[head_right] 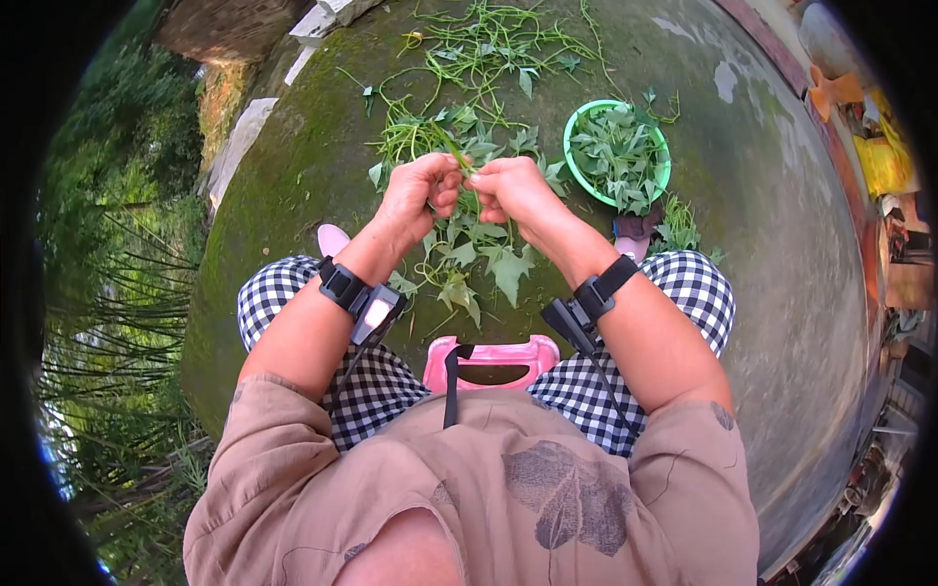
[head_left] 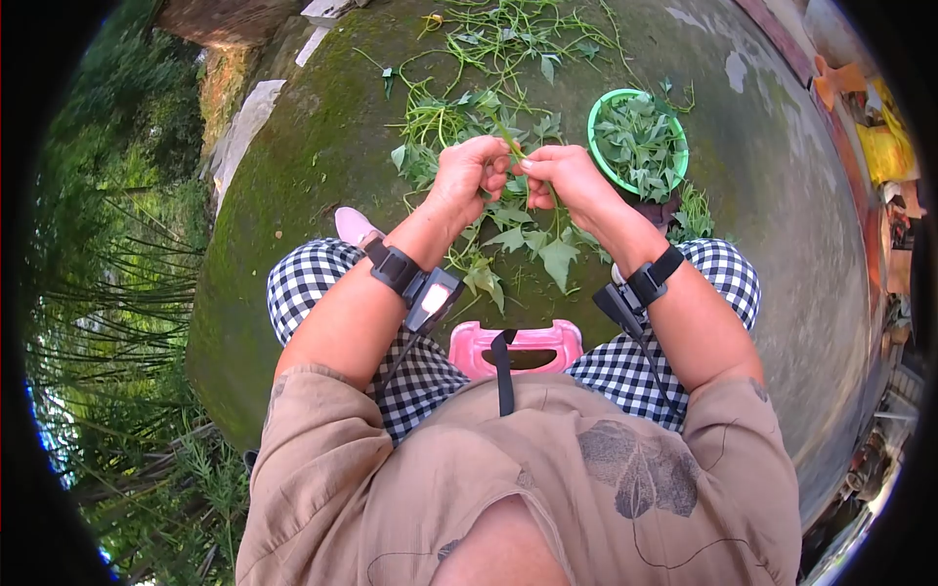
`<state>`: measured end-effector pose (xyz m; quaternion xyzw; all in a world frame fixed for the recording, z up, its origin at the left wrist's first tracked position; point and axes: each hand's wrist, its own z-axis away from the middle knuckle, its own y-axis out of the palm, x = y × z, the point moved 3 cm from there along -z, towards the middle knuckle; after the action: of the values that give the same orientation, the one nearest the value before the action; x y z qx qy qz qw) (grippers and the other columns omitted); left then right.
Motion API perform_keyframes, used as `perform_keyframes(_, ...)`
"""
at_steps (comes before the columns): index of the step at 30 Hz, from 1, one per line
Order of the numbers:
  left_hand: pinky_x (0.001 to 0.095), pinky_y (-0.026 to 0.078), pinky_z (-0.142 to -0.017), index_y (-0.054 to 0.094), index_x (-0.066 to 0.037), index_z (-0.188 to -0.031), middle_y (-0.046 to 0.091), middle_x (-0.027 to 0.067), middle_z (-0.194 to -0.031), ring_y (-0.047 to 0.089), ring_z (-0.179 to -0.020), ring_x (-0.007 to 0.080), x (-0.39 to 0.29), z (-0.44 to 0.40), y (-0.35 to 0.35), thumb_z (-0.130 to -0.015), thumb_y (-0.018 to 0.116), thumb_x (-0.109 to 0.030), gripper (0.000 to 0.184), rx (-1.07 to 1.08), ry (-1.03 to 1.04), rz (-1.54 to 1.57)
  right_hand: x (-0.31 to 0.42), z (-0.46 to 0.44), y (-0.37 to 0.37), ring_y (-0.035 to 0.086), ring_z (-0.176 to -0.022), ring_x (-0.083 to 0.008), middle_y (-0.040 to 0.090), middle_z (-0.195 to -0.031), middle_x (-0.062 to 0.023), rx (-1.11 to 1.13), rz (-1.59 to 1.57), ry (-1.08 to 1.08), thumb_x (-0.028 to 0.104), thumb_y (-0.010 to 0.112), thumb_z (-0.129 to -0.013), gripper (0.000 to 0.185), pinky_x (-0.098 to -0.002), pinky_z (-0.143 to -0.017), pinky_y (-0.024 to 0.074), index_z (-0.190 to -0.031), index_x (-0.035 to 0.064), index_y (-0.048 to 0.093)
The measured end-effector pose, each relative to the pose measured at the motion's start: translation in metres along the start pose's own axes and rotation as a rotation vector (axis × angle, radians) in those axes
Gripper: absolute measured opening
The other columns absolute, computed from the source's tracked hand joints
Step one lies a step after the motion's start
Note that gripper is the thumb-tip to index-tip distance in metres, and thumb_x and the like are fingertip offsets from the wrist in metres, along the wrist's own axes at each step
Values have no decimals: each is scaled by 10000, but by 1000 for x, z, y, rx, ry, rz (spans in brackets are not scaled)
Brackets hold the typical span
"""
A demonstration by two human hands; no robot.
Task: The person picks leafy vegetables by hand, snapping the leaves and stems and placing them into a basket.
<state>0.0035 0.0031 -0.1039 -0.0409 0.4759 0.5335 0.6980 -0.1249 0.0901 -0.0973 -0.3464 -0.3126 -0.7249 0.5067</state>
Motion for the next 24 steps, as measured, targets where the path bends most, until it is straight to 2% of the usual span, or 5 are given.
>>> perform_keyframes(5,235,313,-416,617,-14,-809,514,6,-617,421,-461,82,0,-1,-9,-827,583,-97,91,-96,189,-159,2,2,7,577,-624,-115,575,-720,-14,-50,-96,-9,171,588,-920,157,-238,-559,464,-916,17,621)
perform_keyframes(11,231,335,-426,620,-14,-793,531,9,-597,440,-471,76,-2,-1,-9,-829,573,-101,105,-79,295,-455,-5,-10,4,534,-579,-101,564,-687,-10,-39,14,-89,121,651,-853,115,-258,-525,458,-827,16,613)
perform_keyframes(14,228,341,-446,620,-15,-779,536,7,-603,439,-490,64,2,-4,-10,-831,562,-103,117,-39,417,-562,-2,-8,8,551,-599,-79,574,-700,12,-23,56,-90,136,650,-868,100,-210,-509,405,-843,43,622)
perform_keyframes(18,242,346,-463,609,-13,-719,525,15,-589,442,-504,77,-3,-2,-12,-793,565,-84,112,-53,540,-684,1,-6,12,489,-552,-84,550,-658,-4,34,1,-88,96,675,-831,101,-238,-497,426,-794,28,609)
perform_keyframes(24,270,329,-428,586,-1,-670,538,64,-584,436,-445,127,-1,2,-17,-758,565,-55,105,-132,267,-222,3,-9,14,469,-491,-84,544,-625,-8,54,-56,-91,73,674,-827,90,-224,-448,374,-786,22,614)
